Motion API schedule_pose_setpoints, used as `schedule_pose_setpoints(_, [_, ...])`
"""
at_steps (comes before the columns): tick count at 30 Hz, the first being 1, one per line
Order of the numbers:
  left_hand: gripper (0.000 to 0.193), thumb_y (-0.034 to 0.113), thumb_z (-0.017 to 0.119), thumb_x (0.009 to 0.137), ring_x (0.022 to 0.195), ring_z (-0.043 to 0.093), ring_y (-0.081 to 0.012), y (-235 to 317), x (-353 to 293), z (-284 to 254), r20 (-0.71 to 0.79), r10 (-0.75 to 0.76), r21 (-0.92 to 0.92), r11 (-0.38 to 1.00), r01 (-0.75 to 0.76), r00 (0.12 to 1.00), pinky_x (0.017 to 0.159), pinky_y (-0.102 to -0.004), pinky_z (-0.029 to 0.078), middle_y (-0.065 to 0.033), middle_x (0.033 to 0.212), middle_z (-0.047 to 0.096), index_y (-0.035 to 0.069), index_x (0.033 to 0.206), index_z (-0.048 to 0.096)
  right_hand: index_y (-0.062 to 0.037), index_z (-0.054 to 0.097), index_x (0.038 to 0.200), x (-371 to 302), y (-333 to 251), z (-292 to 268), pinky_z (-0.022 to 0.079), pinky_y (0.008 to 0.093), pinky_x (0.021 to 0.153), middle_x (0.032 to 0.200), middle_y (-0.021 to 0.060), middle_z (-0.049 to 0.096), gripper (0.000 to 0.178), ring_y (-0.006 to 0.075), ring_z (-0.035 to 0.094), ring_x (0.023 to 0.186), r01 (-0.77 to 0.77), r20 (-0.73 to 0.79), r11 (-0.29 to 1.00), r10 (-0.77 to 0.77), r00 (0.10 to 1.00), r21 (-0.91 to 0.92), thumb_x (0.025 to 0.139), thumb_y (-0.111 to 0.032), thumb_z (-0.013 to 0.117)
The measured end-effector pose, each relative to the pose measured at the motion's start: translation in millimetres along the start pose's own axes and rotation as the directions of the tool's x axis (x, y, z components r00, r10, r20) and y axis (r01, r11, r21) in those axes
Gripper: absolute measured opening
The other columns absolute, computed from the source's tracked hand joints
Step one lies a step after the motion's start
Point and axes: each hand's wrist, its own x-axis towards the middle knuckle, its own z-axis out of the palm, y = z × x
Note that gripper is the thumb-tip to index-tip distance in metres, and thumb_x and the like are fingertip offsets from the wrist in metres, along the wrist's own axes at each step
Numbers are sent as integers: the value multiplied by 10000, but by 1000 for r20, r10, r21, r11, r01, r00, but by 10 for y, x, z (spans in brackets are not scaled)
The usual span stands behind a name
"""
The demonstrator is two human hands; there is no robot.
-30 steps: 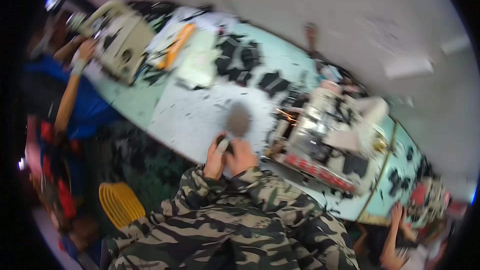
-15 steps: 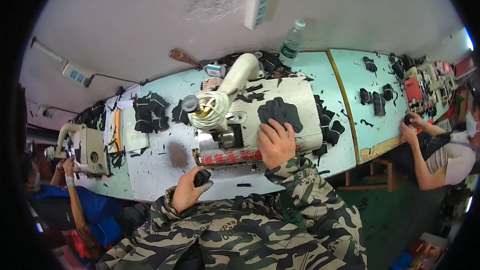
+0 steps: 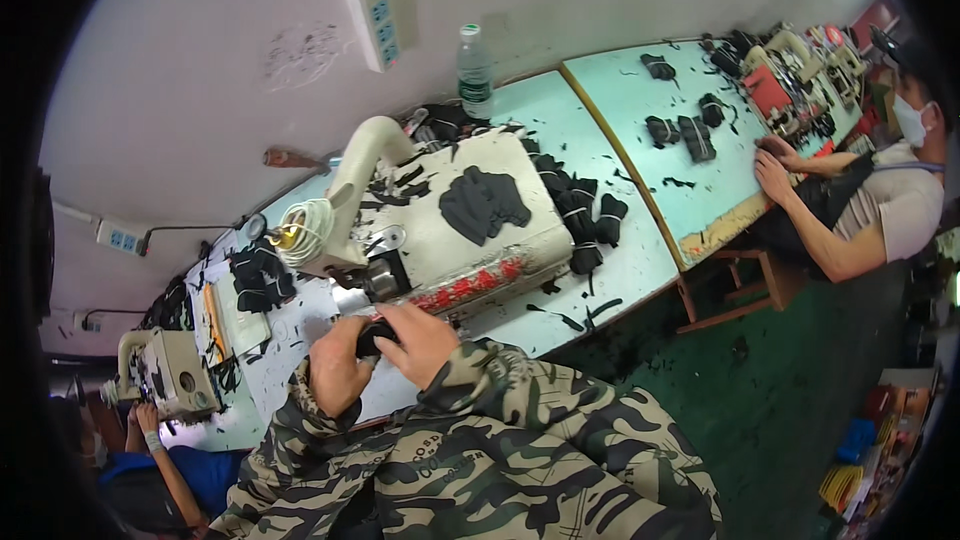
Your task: Assembling small black components using an industrial machine at a manual assembly station
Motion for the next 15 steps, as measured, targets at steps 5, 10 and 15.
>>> schedule_pose_setpoints(5, [460,73,634,734,723,619,-379,-62,50,63,198,177,59,980,-191,964,619,-430,503,-175,903,610,38,1168,488,-22,527,1171,-186,2,68,495,383,702,982,174,576,409,345,599,863,-31,-10,991,30,1000,-131,808,-171,641])
schedule_pose_setpoints(10, [536,365,432,959,528,635,-244,-15,-138,-164,572,71,-712,537,452,817,406,-258,450,-135,1002,590,25,1365,346,2,579,1088,-139,13,-239,488,277,617,835,94,627,245,150,611,683,-329,236,838,246,940,436,861,-90,594])
schedule_pose_setpoints(15, [517,398,445,951,455,587,-256,-273,-308,222,337,-152,-832,414,370,929,379,-269,421,-145,1044,568,36,1317,401,7,567,1093,-89,-57,152,471,246,587,808,58,616,238,85,568,646,-363,212,811,297,931,459,871,-77,583])
